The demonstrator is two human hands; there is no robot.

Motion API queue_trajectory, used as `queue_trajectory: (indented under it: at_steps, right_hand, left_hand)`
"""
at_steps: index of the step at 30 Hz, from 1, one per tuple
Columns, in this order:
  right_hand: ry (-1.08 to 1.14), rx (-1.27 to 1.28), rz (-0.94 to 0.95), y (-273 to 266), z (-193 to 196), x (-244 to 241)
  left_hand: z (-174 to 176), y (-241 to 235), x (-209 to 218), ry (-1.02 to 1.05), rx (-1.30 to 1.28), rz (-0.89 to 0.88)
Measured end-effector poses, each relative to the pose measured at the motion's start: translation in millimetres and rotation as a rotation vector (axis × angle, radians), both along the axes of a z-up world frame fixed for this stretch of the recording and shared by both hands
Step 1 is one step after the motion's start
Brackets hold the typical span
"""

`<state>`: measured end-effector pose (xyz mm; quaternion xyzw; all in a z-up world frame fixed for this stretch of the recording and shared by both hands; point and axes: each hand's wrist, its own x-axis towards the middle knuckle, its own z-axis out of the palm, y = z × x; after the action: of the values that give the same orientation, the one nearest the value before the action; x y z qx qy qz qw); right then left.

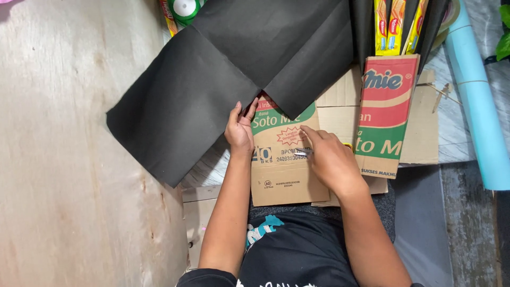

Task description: Folding and cutting black paper to prepare components for a craft project, likely a snack bouquet.

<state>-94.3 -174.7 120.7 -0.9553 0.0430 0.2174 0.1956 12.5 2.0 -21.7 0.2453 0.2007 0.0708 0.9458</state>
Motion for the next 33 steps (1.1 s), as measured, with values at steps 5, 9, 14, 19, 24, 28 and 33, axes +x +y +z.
queue_trajectory:
  at_steps: [5, 9, 14, 19, 24, 28, 33]
  right_hand:
    - [-0.030, -0.122, -0.008, -3.6, -39.5, -2.9]
    - [-0.096, -0.138, -0.031, -9.2, -45.7, 5.7]
    - [-0.213, -0.100, -0.045, -6.4, -48.7, 9.6]
    - [-0.234, -0.009, -0.053, -11.9, -57.9, 12.2]
    - [-0.262, -0.018, -0.053, -8.3, -54.0, 10.0]
    - [-0.221, -0.022, -0.040, -9.9, -44.3, 13.0]
    - [-0.061, 0.173, -0.074, -9.2, -7.6, 16.7]
  left_hand:
    - [-2.5, 3.7, -0.6, -0.022, 0.003, -0.051]
    - [-3.8, 11.4, -1.4, -0.066, -0.033, -0.164]
    - [-7.1, 15.5, -2.0, -0.157, -0.084, -0.247]
    - [-4.5, 15.6, -7.7, -0.184, 0.013, -0.281]
    - [-10.3, 29.4, -14.0, 0.001, 0.367, -0.423]
    - [-16.7, 22.3, -10.6, -0.024, 0.486, -0.380]
    - [-13.3, 8.3, -13.2, 0.075, 0.724, -0.321]
